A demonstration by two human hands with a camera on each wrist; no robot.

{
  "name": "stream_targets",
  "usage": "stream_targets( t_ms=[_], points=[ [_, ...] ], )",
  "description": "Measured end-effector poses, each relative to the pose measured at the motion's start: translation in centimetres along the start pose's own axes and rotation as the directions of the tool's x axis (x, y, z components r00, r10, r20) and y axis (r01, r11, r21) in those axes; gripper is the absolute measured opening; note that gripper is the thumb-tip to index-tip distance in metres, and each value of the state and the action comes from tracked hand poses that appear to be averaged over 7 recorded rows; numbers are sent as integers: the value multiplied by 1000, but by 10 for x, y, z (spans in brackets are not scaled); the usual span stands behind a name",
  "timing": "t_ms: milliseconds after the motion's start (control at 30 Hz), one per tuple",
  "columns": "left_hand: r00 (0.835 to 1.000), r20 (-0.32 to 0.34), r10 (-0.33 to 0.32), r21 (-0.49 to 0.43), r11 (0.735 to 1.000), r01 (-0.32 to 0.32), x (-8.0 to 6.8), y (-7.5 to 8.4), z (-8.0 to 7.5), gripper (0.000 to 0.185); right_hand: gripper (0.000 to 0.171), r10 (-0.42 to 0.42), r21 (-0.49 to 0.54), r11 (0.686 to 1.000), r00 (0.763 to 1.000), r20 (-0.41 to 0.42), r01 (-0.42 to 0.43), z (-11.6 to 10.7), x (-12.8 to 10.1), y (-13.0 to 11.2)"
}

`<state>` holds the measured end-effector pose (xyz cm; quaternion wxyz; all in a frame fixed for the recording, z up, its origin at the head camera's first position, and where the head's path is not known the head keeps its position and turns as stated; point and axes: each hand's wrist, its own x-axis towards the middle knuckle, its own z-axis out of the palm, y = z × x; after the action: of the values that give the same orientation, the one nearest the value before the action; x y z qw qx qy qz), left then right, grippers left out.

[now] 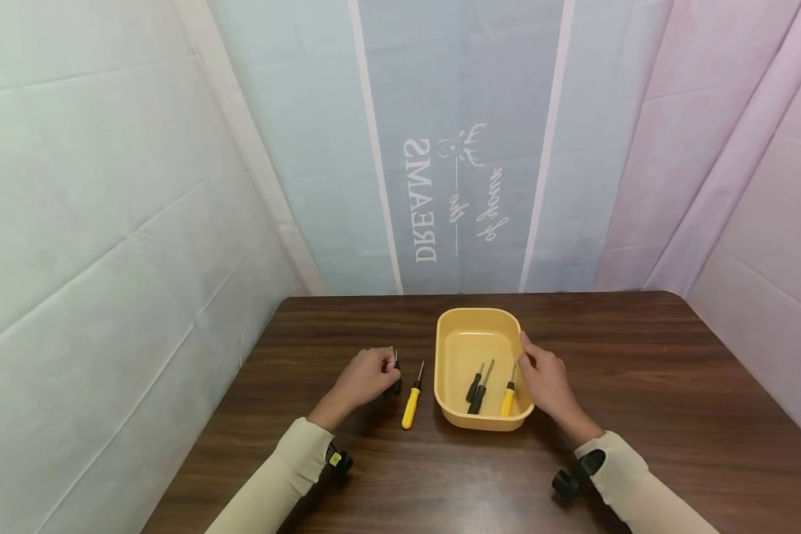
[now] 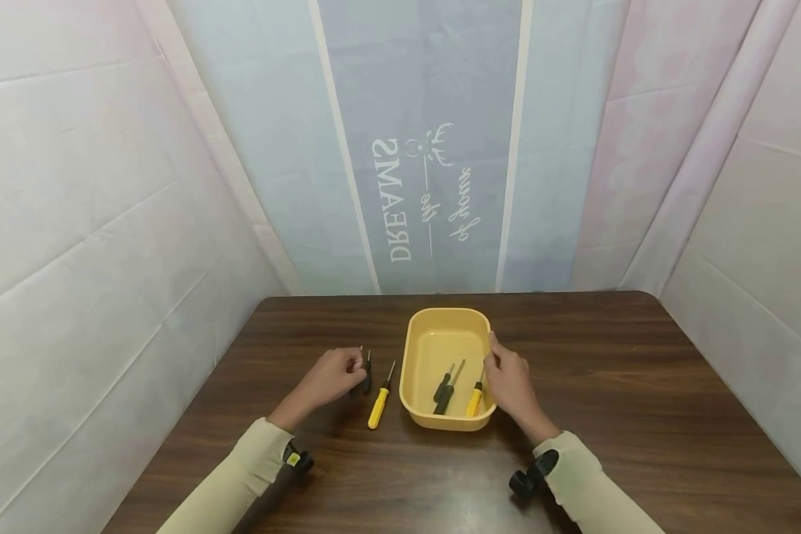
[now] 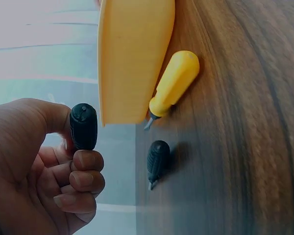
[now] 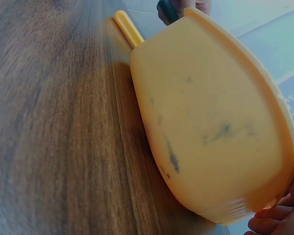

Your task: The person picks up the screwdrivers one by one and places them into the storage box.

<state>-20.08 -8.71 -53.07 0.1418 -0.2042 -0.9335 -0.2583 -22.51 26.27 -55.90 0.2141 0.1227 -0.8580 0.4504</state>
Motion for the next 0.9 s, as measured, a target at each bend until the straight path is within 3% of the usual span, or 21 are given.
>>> stream_targets(
  t_ms=[267,900],
  points=[
    [1000,2,28,-3,1000,-28,11,6,1,26,46,0,9,1000,1000,21,0,-1,3,2],
    [998,67,13,-52,999,-10,34,26,6,25,46,17,-3,1000,1000,25,-17,-2,14,-2]
  ],
)
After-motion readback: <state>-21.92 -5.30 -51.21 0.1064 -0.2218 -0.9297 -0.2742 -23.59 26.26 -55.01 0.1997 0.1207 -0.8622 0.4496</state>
